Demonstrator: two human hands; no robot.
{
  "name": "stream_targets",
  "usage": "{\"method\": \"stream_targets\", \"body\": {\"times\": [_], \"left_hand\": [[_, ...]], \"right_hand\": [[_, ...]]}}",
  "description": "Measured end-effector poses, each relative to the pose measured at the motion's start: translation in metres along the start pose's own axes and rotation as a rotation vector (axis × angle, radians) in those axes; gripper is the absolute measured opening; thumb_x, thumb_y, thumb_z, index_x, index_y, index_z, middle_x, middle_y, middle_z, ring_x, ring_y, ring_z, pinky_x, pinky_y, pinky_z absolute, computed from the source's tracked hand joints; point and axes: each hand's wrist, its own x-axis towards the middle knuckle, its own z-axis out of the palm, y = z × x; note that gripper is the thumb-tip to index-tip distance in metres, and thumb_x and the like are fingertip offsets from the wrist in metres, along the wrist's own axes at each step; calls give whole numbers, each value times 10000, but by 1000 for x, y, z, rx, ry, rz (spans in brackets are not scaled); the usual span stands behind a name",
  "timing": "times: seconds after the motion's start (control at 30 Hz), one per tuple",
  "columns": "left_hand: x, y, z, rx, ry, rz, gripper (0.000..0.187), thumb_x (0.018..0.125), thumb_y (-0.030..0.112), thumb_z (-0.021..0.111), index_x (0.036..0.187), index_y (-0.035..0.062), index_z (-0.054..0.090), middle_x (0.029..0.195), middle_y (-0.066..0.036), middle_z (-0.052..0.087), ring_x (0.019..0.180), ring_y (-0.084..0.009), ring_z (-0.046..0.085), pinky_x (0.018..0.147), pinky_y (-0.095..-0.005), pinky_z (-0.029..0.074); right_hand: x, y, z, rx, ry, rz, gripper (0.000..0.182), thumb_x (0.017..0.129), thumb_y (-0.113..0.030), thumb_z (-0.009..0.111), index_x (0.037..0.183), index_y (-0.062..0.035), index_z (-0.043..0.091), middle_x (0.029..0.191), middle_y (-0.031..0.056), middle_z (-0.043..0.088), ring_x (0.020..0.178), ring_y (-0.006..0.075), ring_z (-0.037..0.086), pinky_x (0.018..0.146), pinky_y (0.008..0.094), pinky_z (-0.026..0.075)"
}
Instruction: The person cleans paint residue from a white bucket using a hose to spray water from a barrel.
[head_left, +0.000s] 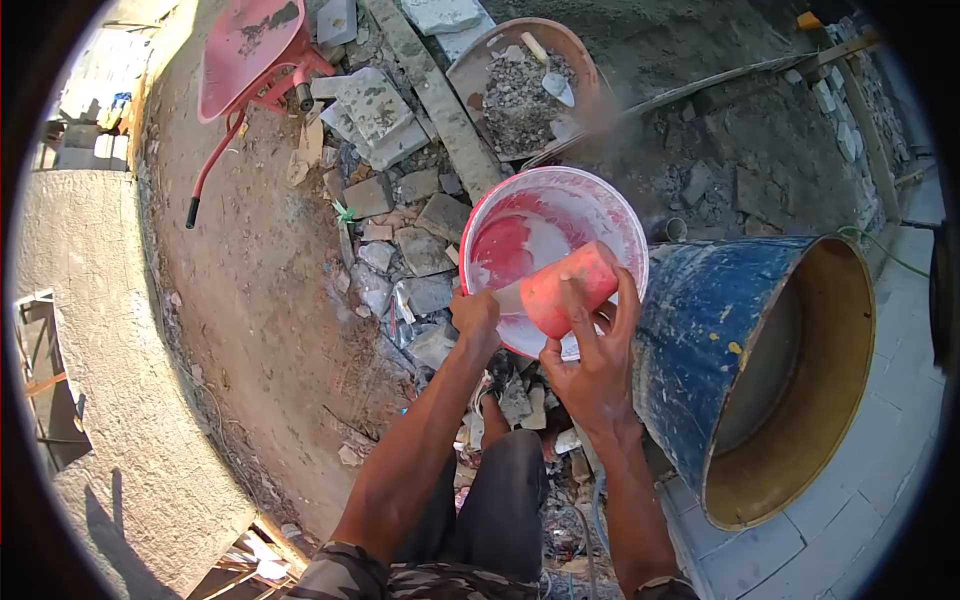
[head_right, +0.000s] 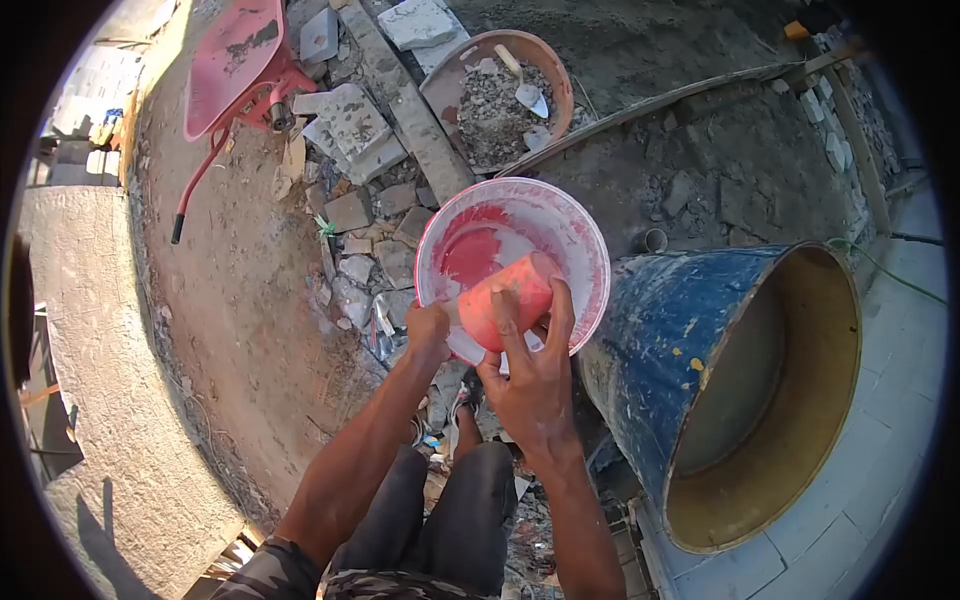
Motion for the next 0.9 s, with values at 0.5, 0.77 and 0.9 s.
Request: {"method": "stream_targets", "body": {"times": [0.5,0.77,0.9], "left_hand": [[-60,-9,-18,-267,-158,62,445,826,-48,505,1260,45,469,1135,-125,612,910,-268,656,731,-438,584],[-95,7,-4,-394,-174,-171,475,809,-19,464,1268,84,394,1195,-154,512,1011,-326,610,767,-587,569],[-102,21,-4,-420,-156,-179,555,768,-65,446,1304,47,355,1142,-181,555,883,-302,671,617,-471,620]], "right_hand": [[-214,399,-191,-531,190,1177,601,864,-324,693,1317,32,522,1229,134,630,1073,251,628,901,380,501],[-221,432,-168,1241,98,1221,520,867,-296,665,1290,-25,534,1289,123,580,1161,289,564,969,424,474],[-155,315,-214,1229,292,793,403,865,-210,659,1214,-29,568,1271,119,569,1162,298,552,968,439,481]]}}
